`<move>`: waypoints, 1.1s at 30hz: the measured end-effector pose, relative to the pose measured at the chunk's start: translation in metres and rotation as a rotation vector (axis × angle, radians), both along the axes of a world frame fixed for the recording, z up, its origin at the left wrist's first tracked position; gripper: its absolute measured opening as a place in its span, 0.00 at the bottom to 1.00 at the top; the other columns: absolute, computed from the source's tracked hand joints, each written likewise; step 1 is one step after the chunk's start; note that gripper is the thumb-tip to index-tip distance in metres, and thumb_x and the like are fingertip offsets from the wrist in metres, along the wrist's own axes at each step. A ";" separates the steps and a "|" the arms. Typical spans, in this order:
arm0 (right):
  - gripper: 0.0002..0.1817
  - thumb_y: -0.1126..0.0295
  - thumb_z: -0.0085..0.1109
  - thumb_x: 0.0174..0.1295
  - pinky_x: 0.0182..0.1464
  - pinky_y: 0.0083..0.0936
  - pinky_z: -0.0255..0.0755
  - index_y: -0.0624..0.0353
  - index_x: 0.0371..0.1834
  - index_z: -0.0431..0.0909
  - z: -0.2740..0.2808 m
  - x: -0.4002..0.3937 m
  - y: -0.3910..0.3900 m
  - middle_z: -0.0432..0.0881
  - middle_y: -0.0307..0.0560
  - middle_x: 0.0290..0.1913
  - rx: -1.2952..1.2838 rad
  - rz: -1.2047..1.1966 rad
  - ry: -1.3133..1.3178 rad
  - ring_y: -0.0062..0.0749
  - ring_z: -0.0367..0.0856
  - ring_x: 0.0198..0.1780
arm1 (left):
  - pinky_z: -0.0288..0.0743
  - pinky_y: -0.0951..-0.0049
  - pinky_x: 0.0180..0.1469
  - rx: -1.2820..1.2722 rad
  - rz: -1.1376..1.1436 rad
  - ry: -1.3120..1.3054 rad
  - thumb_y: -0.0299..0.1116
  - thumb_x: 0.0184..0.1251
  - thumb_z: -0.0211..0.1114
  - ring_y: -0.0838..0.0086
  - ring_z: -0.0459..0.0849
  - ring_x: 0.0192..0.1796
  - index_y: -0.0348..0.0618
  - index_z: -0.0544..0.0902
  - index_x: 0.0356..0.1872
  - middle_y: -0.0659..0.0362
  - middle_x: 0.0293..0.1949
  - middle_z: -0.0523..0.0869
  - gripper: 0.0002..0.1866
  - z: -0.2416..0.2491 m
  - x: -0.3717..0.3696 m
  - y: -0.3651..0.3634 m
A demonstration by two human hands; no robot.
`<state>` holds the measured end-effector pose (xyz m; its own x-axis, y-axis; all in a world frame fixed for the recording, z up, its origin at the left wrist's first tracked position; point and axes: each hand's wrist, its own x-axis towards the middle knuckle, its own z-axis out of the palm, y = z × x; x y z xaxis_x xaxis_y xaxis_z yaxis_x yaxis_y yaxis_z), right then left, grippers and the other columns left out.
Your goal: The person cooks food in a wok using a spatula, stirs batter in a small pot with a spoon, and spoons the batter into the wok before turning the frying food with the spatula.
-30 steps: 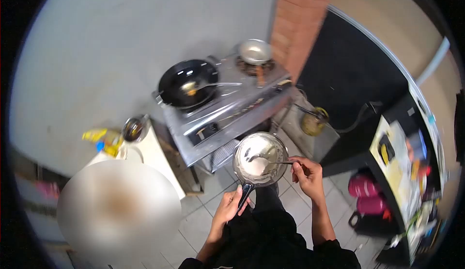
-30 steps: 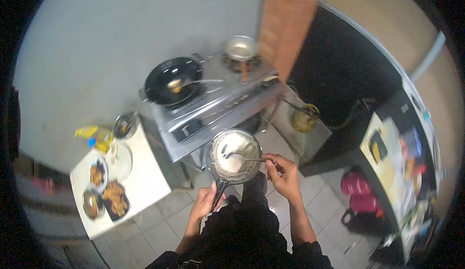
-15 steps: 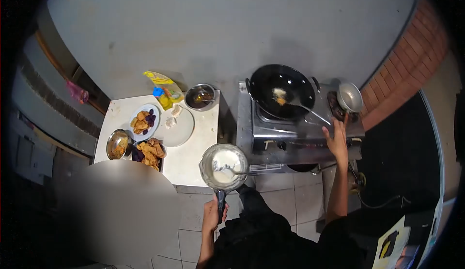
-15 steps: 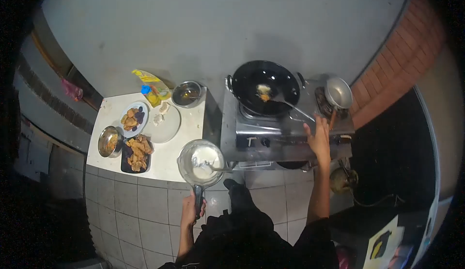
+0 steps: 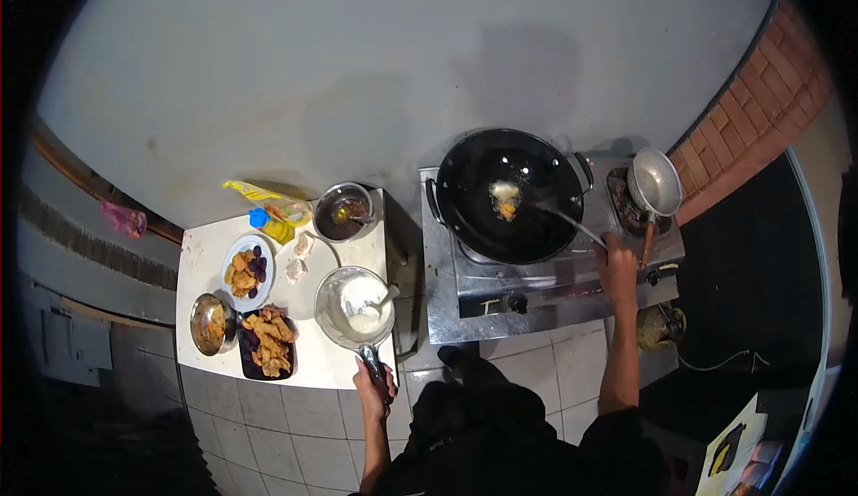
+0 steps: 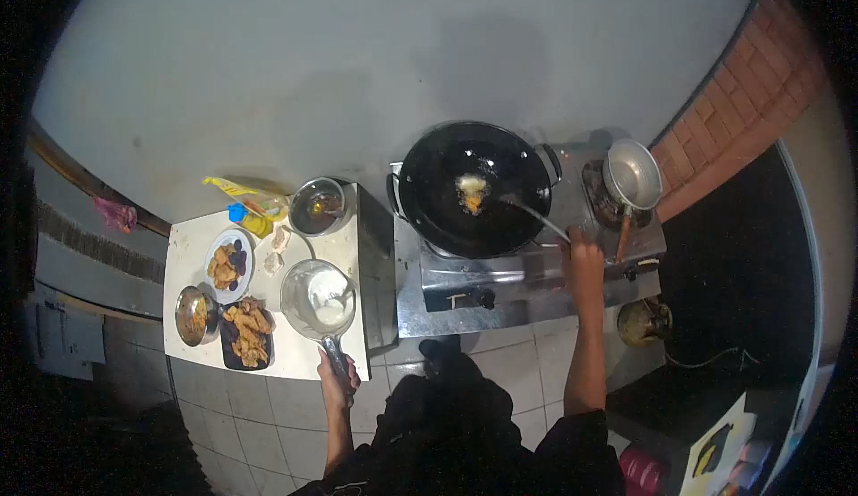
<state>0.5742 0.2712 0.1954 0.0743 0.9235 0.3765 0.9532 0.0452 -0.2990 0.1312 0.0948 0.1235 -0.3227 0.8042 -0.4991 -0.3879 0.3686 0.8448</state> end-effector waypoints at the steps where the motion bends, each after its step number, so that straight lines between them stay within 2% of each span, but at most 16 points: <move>1: 0.11 0.70 0.58 0.60 0.36 0.47 0.70 0.61 0.44 0.75 0.011 -0.005 -0.001 0.81 0.58 0.31 0.025 -0.012 -0.050 0.61 0.79 0.36 | 0.58 0.77 0.12 0.002 -0.001 0.007 0.69 0.68 0.37 0.76 0.65 0.09 0.40 0.73 0.26 0.63 0.12 0.67 0.38 -0.002 0.001 0.002; 4: 0.09 0.69 0.58 0.61 0.34 0.46 0.69 0.62 0.39 0.78 0.055 -0.024 0.003 0.81 0.59 0.27 -0.059 -0.059 0.093 0.60 0.79 0.32 | 0.58 0.77 0.12 -0.019 0.007 -0.009 0.69 0.68 0.37 0.76 0.65 0.10 0.40 0.73 0.25 0.63 0.12 0.67 0.37 -0.009 0.002 0.005; 7: 0.09 0.68 0.59 0.61 0.33 0.43 0.70 0.65 0.36 0.80 0.058 -0.035 0.012 0.80 0.61 0.26 0.066 -0.039 0.241 0.59 0.80 0.30 | 0.59 0.77 0.11 -0.030 0.011 -0.022 0.69 0.68 0.39 0.75 0.66 0.09 0.37 0.74 0.26 0.61 0.12 0.68 0.39 -0.023 -0.003 -0.001; 10: 0.10 0.68 0.61 0.60 0.32 0.41 0.71 0.66 0.37 0.80 0.047 -0.043 0.020 0.80 0.62 0.27 0.089 -0.066 0.287 0.58 0.80 0.30 | 0.59 0.76 0.11 -0.035 0.004 -0.030 0.68 0.68 0.42 0.75 0.66 0.10 0.37 0.74 0.25 0.61 0.12 0.68 0.38 -0.030 -0.005 -0.001; 16: 0.11 0.67 0.62 0.60 0.32 0.40 0.71 0.67 0.36 0.80 0.044 -0.052 0.043 0.81 0.62 0.27 0.143 -0.019 0.341 0.57 0.81 0.29 | 0.60 0.77 0.12 -0.052 0.041 0.007 0.66 0.68 0.43 0.75 0.67 0.10 0.36 0.74 0.24 0.61 0.12 0.69 0.37 -0.046 -0.002 -0.003; 20: 0.11 0.67 0.63 0.59 0.33 0.42 0.71 0.66 0.35 0.81 0.054 -0.061 0.058 0.81 0.61 0.27 0.222 0.005 0.098 0.57 0.80 0.28 | 0.61 0.77 0.12 -0.055 0.067 0.009 0.65 0.69 0.44 0.76 0.67 0.10 0.36 0.75 0.24 0.61 0.12 0.69 0.36 -0.047 0.004 -0.006; 26: 0.10 0.68 0.64 0.57 0.30 0.39 0.71 0.67 0.33 0.82 0.065 -0.070 0.082 0.80 0.61 0.24 0.173 0.169 0.216 0.57 0.79 0.26 | 0.60 0.77 0.12 -0.073 0.098 -0.004 0.63 0.70 0.46 0.76 0.67 0.10 0.36 0.75 0.24 0.61 0.12 0.69 0.35 -0.055 0.009 -0.015; 33: 0.09 0.70 0.63 0.58 0.26 0.31 0.68 0.69 0.31 0.81 0.078 -0.092 0.080 0.78 0.58 0.20 0.066 0.265 0.295 0.43 0.81 0.22 | 0.60 0.77 0.13 -0.058 0.143 0.002 0.63 0.70 0.47 0.76 0.66 0.10 0.36 0.75 0.24 0.61 0.12 0.69 0.34 -0.054 0.011 -0.020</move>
